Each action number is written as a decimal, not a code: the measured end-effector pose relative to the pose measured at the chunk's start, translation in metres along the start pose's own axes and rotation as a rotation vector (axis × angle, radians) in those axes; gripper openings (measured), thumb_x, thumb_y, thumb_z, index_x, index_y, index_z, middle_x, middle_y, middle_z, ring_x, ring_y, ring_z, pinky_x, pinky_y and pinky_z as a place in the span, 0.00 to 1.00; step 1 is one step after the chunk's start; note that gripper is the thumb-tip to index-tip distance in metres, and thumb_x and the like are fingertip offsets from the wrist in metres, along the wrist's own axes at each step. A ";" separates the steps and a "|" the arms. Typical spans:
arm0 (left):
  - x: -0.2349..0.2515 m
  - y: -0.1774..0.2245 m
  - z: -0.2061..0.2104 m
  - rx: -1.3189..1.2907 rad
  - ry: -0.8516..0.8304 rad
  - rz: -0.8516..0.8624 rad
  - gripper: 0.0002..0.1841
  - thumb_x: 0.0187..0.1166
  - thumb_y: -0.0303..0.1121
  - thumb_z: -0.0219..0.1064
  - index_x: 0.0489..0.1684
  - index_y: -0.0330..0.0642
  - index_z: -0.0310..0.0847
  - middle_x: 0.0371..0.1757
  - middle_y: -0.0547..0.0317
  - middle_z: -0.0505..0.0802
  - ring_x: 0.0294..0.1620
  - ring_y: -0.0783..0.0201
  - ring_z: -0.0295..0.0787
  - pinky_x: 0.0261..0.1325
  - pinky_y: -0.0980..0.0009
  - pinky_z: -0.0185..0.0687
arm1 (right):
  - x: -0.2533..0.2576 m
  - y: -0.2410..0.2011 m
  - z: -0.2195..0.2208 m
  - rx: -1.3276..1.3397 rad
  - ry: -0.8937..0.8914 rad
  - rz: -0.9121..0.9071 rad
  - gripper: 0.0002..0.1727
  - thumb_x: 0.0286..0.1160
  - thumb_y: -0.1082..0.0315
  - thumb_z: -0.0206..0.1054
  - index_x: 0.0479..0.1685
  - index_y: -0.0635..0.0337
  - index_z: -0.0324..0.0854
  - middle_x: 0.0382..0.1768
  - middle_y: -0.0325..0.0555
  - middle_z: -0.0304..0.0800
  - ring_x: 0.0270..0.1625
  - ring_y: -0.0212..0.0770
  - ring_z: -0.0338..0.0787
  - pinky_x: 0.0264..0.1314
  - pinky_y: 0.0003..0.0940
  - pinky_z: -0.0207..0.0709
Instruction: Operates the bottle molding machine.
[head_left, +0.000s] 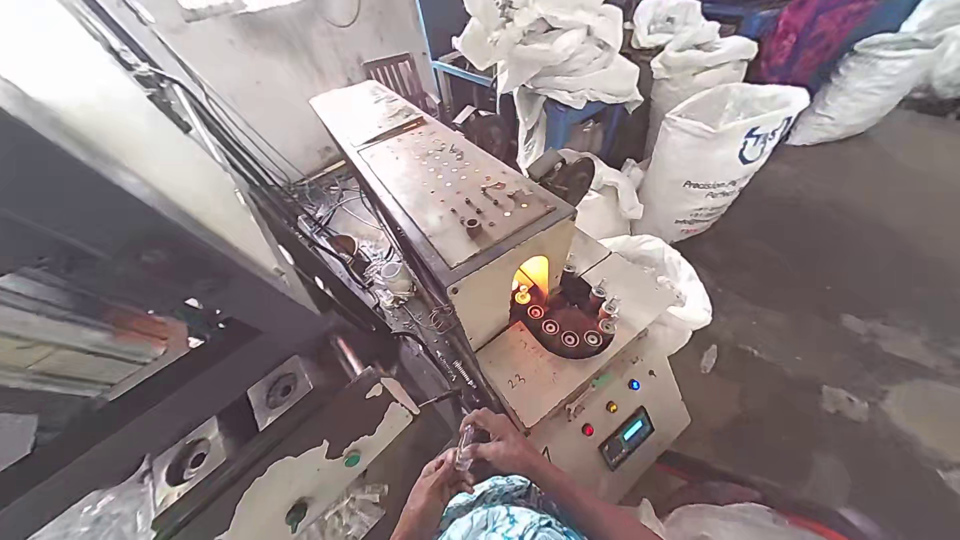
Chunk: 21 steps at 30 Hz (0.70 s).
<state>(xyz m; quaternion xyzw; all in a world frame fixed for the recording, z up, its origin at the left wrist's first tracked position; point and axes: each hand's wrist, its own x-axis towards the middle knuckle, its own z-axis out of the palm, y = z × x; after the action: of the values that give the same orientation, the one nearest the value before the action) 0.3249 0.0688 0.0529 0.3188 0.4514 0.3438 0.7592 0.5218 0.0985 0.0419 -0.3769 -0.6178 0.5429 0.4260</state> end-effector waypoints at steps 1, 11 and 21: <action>0.001 -0.003 -0.004 -0.029 -0.011 0.000 0.16 0.89 0.32 0.49 0.48 0.40 0.86 0.34 0.60 0.96 0.33 0.69 0.93 0.43 0.71 0.91 | 0.001 0.002 0.000 -0.004 -0.020 0.005 0.19 0.66 0.72 0.75 0.57 0.72 0.84 0.51 0.60 0.90 0.56 0.48 0.87 0.65 0.45 0.77; -0.019 0.003 -0.012 -0.150 0.096 0.132 0.11 0.86 0.26 0.55 0.59 0.38 0.80 0.46 0.55 0.96 0.45 0.62 0.96 0.56 0.66 0.92 | 0.074 -0.018 -0.124 -0.459 0.640 0.171 0.21 0.80 0.73 0.60 0.68 0.79 0.78 0.65 0.73 0.83 0.69 0.61 0.85 0.76 0.49 0.75; -0.121 -0.021 -0.061 -0.147 0.608 0.342 0.15 0.86 0.21 0.41 0.62 0.38 0.71 0.47 0.68 0.93 0.45 0.71 0.93 0.56 0.70 0.90 | 0.143 0.024 -0.160 -0.508 0.991 0.057 0.26 0.77 0.70 0.67 0.70 0.82 0.75 0.71 0.80 0.77 0.76 0.69 0.77 0.83 0.55 0.67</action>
<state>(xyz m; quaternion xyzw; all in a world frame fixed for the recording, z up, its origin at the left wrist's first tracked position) 0.2315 -0.0303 0.0686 0.2175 0.5710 0.5767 0.5423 0.6210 0.2905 0.0429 -0.6947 -0.4447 0.1460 0.5463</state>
